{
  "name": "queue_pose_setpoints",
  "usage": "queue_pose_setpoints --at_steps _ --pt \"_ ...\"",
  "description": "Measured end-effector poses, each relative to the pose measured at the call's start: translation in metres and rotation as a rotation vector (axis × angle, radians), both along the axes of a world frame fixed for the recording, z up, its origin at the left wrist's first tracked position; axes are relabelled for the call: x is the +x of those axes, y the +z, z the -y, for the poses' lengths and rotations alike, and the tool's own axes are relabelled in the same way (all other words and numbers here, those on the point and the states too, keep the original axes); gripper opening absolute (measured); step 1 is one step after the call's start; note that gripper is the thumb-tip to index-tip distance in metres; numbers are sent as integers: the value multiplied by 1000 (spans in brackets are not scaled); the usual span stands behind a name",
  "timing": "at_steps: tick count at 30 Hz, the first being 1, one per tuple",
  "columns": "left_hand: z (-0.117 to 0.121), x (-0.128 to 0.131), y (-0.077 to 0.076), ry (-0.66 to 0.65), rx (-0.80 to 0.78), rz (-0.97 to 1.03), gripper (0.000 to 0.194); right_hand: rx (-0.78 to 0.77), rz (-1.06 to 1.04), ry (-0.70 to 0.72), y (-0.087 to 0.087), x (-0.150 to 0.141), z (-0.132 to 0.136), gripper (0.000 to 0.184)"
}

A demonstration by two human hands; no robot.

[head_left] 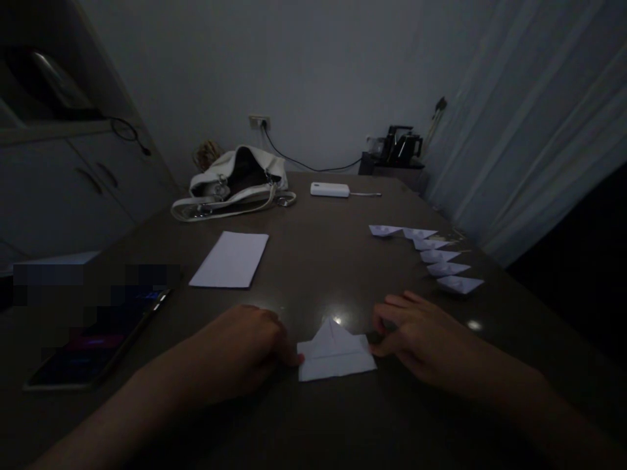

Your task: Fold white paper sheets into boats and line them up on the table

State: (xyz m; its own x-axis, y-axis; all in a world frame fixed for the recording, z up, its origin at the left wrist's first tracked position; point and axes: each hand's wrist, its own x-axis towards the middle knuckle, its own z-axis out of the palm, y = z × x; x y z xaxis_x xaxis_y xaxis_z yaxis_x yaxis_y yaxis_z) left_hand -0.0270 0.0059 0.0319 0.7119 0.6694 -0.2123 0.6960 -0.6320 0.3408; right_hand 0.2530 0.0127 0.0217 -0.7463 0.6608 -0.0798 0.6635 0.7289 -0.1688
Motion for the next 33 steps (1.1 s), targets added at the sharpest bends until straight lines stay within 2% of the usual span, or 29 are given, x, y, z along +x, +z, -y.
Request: queue_pose_setpoints --at_steps 6,12,16,20,22,24,26,33 --pt "-2 -1 -1 -24 8 59 27 -11 -58 -19 -4 0 3 28" --pt "0 4 -3 -31 36 98 24 13 -94 -56 -3 -7 6 18" --pt "8 22 -12 91 110 172 14 58 -79 -82 -7 -19 8 9" --pt "11 37 -34 203 61 259 14 93 -144 -205 -18 -31 9 20" --pt "9 41 -45 263 38 291 15 32 -243 -316 -25 -38 10 14" --pt "7 43 -51 306 20 301 15 -88 -333 -363 -31 -44 12 7" --pt "6 43 -53 327 16 316 15 -129 -390 -352 -37 -50 14 5" --pt "5 42 -50 324 -17 361 9 -51 -387 -376 -47 -62 18 4"
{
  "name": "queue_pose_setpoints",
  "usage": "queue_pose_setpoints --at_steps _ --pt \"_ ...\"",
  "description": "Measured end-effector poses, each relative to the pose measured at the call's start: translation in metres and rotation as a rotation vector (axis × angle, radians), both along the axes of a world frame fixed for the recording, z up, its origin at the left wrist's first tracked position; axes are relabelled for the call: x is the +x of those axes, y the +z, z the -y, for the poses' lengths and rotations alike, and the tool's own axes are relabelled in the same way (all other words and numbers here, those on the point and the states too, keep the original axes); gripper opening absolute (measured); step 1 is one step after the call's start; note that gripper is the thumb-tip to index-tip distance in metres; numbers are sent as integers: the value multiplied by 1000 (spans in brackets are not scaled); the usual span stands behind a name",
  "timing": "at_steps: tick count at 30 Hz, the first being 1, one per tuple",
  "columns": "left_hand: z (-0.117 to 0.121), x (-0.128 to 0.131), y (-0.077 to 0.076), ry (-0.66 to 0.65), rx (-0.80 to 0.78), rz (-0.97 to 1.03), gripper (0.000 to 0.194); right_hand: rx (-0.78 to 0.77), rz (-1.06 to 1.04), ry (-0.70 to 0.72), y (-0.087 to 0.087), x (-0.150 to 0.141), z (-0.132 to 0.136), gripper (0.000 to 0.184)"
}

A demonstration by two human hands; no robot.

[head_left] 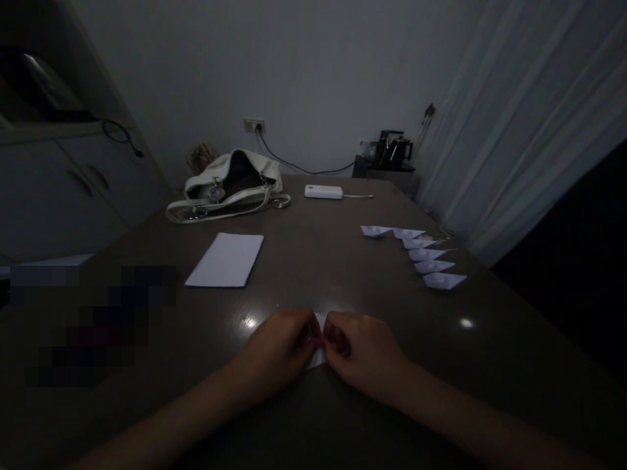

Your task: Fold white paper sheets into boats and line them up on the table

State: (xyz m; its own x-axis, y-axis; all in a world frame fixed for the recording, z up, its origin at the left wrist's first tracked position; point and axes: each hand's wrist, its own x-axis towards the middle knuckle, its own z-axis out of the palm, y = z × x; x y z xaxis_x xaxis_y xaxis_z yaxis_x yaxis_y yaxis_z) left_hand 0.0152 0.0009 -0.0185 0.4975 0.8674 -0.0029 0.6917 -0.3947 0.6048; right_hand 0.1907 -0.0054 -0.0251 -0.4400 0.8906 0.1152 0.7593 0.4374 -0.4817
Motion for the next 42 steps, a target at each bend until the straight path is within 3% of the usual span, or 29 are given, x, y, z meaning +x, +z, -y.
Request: queue_pose_setpoints --at_steps 9,19,27,34,37,42 --pt "-1 1 -1 -17 -1 8 9 -78 18 -92 6 1 -6 5" --pt "-1 -4 4 -126 3 8 23 -146 83 -152 17 26 -20 5" --pt "1 -5 8 -275 192 -154 30 -172 94 -149 20 29 -21 4" --pt "-7 6 2 -266 299 -288 17 -172 111 -137 20 29 -21 5" --pt "-7 9 1 -244 331 -309 22 -157 104 -129 18 30 -22 4" --pt "-7 7 1 -192 211 -162 13 -158 123 -130 18 30 -21 4"
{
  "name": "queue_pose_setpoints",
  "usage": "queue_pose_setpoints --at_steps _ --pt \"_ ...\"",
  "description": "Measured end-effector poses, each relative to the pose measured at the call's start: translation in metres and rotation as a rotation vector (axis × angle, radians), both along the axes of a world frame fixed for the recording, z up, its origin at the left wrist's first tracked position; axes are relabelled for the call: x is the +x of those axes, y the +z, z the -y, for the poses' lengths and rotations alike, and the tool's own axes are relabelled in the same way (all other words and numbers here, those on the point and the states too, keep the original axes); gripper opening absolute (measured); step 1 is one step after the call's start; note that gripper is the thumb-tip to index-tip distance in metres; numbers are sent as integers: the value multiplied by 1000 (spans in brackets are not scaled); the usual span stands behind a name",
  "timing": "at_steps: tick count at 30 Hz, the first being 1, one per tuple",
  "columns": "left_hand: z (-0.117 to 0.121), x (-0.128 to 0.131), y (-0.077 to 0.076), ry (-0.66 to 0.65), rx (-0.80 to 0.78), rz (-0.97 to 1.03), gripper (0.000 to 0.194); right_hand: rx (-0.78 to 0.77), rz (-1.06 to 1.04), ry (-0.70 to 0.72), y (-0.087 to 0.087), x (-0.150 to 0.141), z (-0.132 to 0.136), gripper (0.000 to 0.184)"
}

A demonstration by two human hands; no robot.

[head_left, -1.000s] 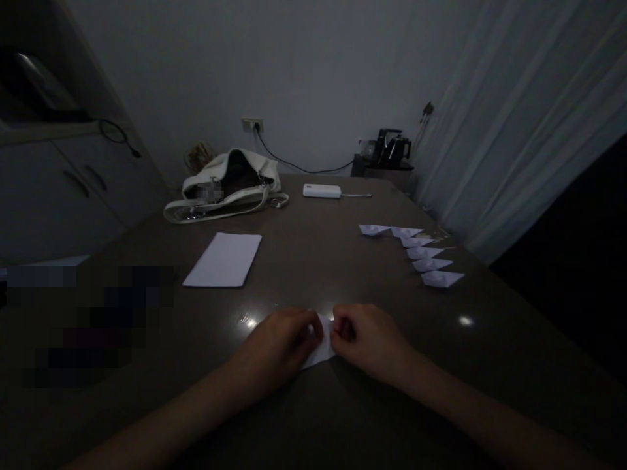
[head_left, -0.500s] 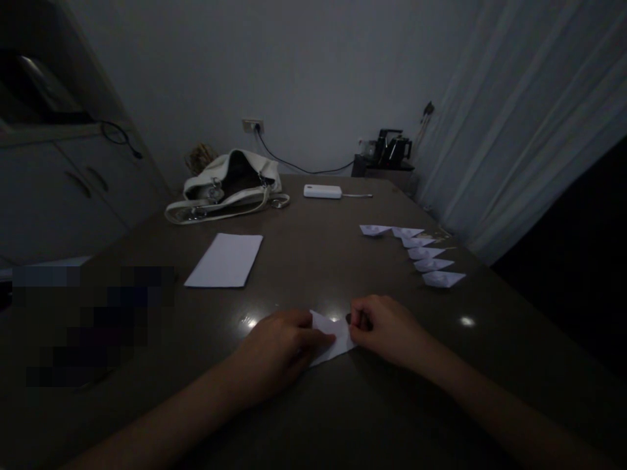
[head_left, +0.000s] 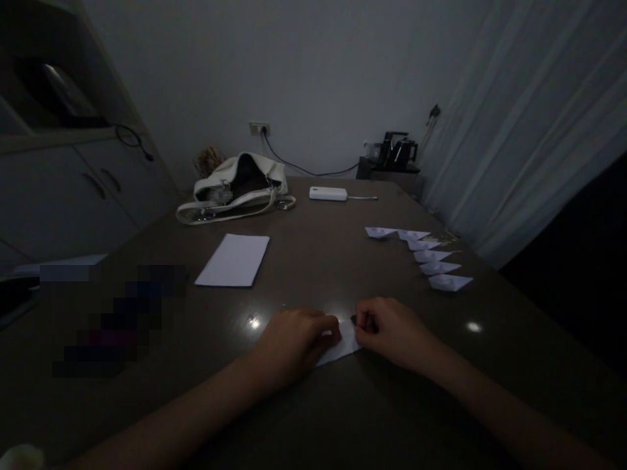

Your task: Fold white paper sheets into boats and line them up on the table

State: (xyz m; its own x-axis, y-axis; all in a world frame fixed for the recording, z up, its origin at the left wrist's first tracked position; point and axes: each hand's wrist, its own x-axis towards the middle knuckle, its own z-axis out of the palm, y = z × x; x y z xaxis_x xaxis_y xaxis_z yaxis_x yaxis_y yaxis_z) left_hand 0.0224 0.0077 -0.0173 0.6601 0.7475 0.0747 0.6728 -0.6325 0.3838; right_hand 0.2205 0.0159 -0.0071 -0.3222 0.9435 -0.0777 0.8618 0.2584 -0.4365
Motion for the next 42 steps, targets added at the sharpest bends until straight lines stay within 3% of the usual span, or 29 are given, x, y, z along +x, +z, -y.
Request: queue_pose_setpoints --at_steps 13,17,25,29,33,39,42 --pt "1 1 5 143 -96 70 10 -38 -1 7 1 1 -2 3" --pt "-1 -11 11 198 -108 -26 3 -33 -7 20 0 3 -1 3" --pt "1 -39 18 186 -237 -209 12 -15 -5 21 -1 2 -1 3" --pt "-4 -43 16 232 -343 -185 16 -30 -12 17 -1 3 -3 3" --pt "-8 -42 17 219 -449 -24 23 -60 -46 31 -3 6 -3 2" --pt "0 -33 17 246 -283 25 26 -9 -182 88 -4 8 -4 3" --pt "2 -32 14 225 -294 33 21 57 -231 120 -4 5 -4 12"
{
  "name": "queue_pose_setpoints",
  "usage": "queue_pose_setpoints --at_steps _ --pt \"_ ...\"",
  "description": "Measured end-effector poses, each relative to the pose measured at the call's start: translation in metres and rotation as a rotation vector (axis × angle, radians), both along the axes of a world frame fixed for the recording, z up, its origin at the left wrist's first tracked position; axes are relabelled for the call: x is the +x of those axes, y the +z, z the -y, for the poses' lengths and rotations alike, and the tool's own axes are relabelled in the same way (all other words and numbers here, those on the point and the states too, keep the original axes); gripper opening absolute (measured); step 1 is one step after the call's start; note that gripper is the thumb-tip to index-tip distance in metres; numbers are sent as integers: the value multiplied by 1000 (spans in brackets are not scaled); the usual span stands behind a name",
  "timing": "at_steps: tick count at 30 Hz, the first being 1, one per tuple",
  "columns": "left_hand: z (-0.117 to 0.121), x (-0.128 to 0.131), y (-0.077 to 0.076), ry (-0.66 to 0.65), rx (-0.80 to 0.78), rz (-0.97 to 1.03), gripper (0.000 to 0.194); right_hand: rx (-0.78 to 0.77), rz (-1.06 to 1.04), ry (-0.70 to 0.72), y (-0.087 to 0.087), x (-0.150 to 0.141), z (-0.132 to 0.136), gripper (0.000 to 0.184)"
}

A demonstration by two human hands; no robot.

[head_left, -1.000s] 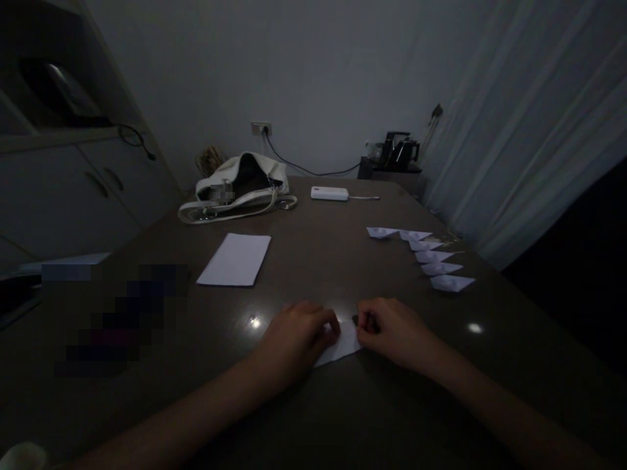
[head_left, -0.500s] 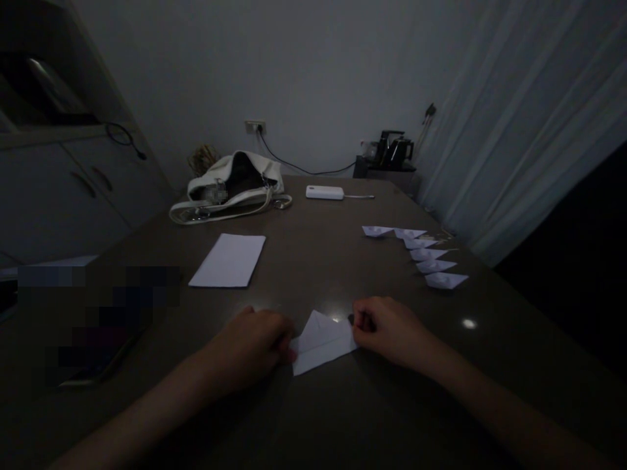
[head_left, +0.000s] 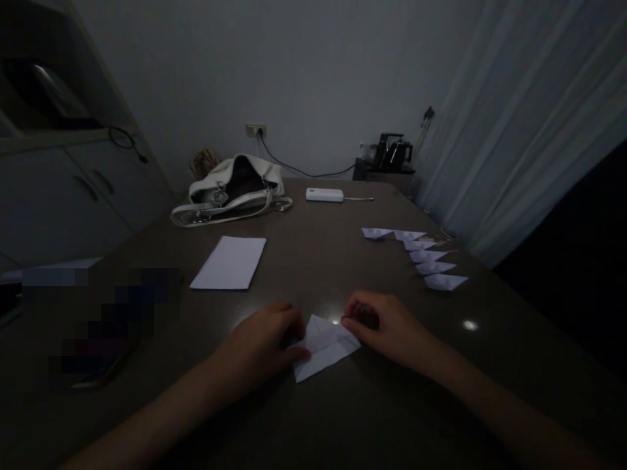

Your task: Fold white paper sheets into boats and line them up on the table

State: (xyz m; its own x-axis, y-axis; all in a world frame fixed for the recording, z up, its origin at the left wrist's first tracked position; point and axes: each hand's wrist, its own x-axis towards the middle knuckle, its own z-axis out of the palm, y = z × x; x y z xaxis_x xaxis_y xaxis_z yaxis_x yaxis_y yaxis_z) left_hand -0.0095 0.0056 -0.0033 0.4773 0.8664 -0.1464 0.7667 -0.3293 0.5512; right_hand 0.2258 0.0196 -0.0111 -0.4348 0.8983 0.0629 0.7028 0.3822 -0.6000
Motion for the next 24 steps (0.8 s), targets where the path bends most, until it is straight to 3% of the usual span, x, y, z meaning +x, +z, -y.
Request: queue_pose_setpoints --at_steps 5,12,14,17,19,24 --pt "-1 4 1 -43 4 82 11 77 -26 164 -4 -3 2 30" --pt "0 7 7 14 19 166 7 64 -67 154 -3 -6 2 8" --pt "1 6 8 8 70 218 14 104 -103 156 0 -6 2 5" --pt "1 6 9 -72 180 198 26 234 -157 203 4 -4 4 2" --pt "1 6 9 -153 279 115 26 311 -133 239 5 -2 4 12" --pt "-1 7 3 -319 360 -44 21 302 72 368 3 1 5 21"
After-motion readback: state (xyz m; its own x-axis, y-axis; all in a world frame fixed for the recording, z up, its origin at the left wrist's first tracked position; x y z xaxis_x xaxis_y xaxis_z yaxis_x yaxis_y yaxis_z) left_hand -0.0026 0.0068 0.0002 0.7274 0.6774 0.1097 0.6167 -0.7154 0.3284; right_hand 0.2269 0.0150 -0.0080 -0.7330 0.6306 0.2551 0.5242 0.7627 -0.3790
